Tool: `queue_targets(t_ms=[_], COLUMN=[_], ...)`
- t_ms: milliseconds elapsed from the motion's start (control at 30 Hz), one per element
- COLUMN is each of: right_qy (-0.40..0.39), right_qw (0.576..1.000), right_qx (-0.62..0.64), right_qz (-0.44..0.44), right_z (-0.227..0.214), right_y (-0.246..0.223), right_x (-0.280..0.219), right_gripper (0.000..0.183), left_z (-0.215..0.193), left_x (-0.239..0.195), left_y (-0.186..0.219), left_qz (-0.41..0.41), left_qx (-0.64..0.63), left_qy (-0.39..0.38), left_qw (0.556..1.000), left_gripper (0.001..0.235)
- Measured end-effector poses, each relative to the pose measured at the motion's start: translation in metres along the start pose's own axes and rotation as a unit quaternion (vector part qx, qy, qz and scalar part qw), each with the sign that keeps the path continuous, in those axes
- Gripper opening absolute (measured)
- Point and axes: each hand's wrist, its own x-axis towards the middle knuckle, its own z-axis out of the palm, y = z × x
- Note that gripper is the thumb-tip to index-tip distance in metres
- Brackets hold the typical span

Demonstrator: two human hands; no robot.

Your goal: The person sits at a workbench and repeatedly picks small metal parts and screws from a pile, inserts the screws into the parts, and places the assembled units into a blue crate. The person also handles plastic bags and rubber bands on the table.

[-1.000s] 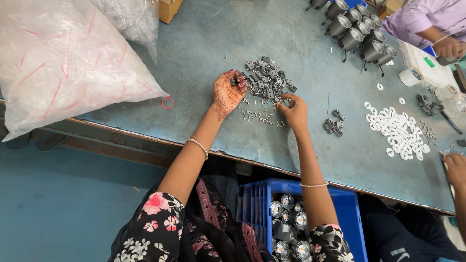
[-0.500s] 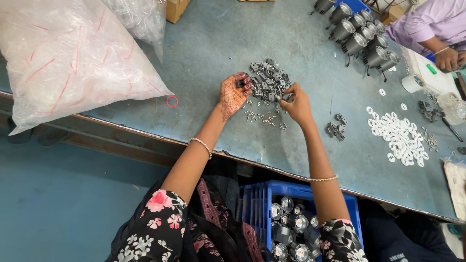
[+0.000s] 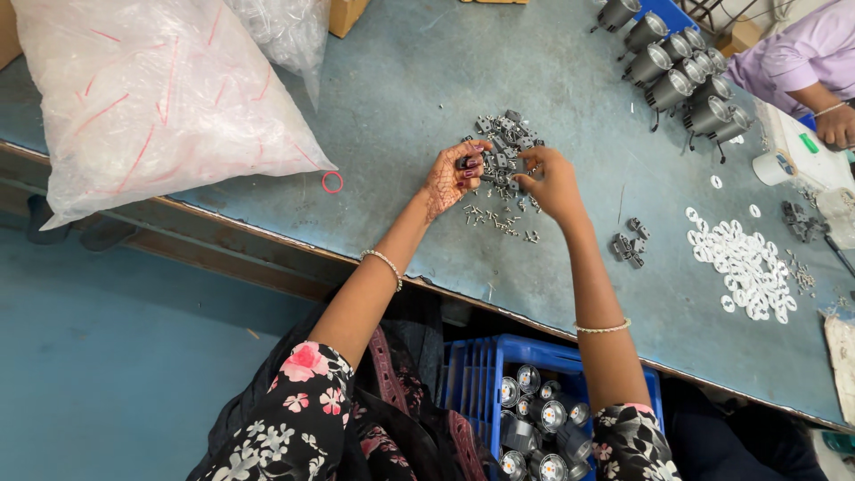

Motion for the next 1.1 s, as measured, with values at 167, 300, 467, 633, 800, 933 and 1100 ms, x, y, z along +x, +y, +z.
queue_targets(t_ms=[167, 300, 467, 633, 800, 933, 1100], right_qy=[-0.01, -0.007, 0.002, 0.025, 0.1, 0.128, 0.095], right_qw=[0.89, 0.795, 0.826, 0.906, 0.986, 0.982, 0.776], right_qx=[0.388, 0.519, 0.435, 0.276, -0.003, -0.071, 0.546], right_qz=[0.238, 0.313, 0.359, 0.321, 0.131, 0.117, 0.3], right_z=[-0.009, -0.019, -0.002, 0.025, 0.05, 0.059, 0.019], right_y=[0.026, 0.054, 0.089, 0.103, 0.088, 0.078, 0.061], right_x=[0.003, -0.001, -0.012, -0.027, -0.041, -0.048, -0.03], right_gripper=[0.021, 0.019, 0.016, 0.022, 0.034, 0.03, 0.023], left_z=[0.017, 0.019, 0.018, 0.022, 0.025, 0.022, 0.026], left_x=[-0.008, -0.009, -0.01, -0.014, -0.013, -0.018, -0.014], left_y=[0.004, 0.0, -0.007, -0.006, -0.005, -0.012, -0.005], left_qz=[0.001, 0.088, 0.358, 0.296, 0.31, 0.301, 0.214], left_qx=[0.025, 0.187, 0.591, 0.606, 0.616, 0.697, 0.75], left_qy=[0.084, 0.119, 0.255, 0.307, 0.305, 0.285, 0.294], left_qw=[0.996, 0.971, 0.676, 0.671, 0.657, 0.586, 0.553], left_gripper=[0.022, 0.018, 0.01, 0.011, 0.011, 0.02, 0.038])
